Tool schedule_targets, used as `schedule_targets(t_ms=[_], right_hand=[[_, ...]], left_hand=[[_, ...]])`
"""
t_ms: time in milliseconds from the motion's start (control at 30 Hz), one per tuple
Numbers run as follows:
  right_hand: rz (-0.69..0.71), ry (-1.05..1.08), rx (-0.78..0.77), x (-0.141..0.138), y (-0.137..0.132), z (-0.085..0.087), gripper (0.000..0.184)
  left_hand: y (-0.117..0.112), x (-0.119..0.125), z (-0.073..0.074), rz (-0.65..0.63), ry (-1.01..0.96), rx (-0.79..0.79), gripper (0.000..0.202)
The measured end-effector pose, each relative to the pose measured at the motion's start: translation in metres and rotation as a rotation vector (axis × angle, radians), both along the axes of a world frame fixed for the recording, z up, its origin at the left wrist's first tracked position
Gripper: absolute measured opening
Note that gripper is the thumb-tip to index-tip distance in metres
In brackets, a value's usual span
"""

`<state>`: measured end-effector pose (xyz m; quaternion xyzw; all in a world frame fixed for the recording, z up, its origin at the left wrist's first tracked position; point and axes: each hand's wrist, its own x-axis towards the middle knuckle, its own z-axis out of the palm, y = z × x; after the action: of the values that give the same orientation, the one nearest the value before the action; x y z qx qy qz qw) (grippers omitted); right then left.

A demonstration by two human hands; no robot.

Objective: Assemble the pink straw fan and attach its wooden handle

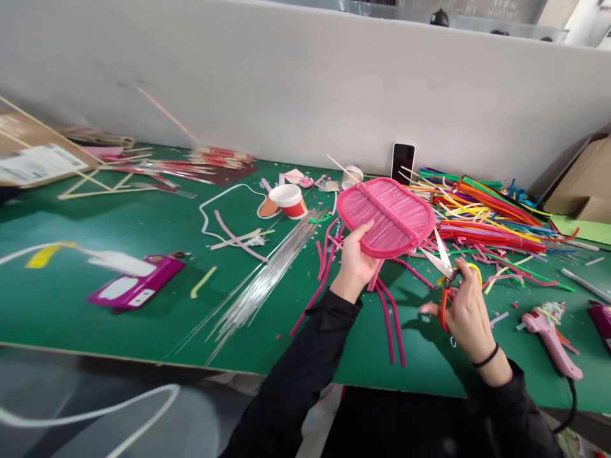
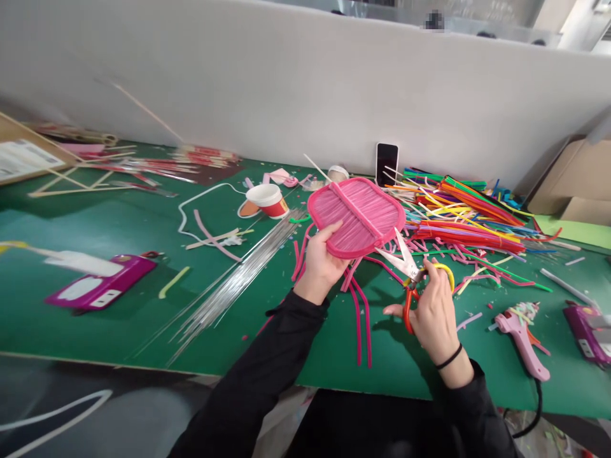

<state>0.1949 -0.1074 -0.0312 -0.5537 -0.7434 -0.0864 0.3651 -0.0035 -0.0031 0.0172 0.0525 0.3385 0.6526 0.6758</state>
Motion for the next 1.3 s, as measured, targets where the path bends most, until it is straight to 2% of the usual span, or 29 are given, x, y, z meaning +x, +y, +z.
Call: schedule_targets(t_ms=[133,233,433,633,833,1033,1167,1300], right_hand=[[-0.107,-0.101,0.052,-0.003,-0.008,0.007,0.054],[-0.171,-0.223,0.106,-0.008,-0.01,0.011,0.045],[-0.25,-0.305,0.103,-0.013,-0.004,0.012,0.054],[-0.277,-0.248,0.078,-0.013,-0.001,0.006,0.063],[-0.303,-0.277,0.136,-0.014,0.001,0.002,0.06],[-0.303,-0.323,0.173,-0.009,0.004,0.006,0.058],[-0.304,-0.355,0.094,-0.002,0.009,0.006,0.055],[-0.303,-0.404,0.015,0.003,0.022,0.009,0.041]], left_hand=[[-0.001,0.004,0.0,0.016,0.004,-0.016,0.008],[-0.002,0.006,0.0,0.016,0.014,-0.026,0.009],[-0.005,0.007,-0.002,-0.019,0.014,-0.019,0.01],[-0.005,0.008,-0.003,0.011,0.016,-0.042,0.009],[-0.006,0.009,-0.001,0.01,0.0,-0.046,0.009],[-0.005,0.01,-0.006,0.013,0.01,-0.054,0.009],[-0.005,0.011,-0.009,0.019,0.033,-0.061,0.009],[-0.007,0.011,-0.008,0.01,0.045,-0.088,0.009]])
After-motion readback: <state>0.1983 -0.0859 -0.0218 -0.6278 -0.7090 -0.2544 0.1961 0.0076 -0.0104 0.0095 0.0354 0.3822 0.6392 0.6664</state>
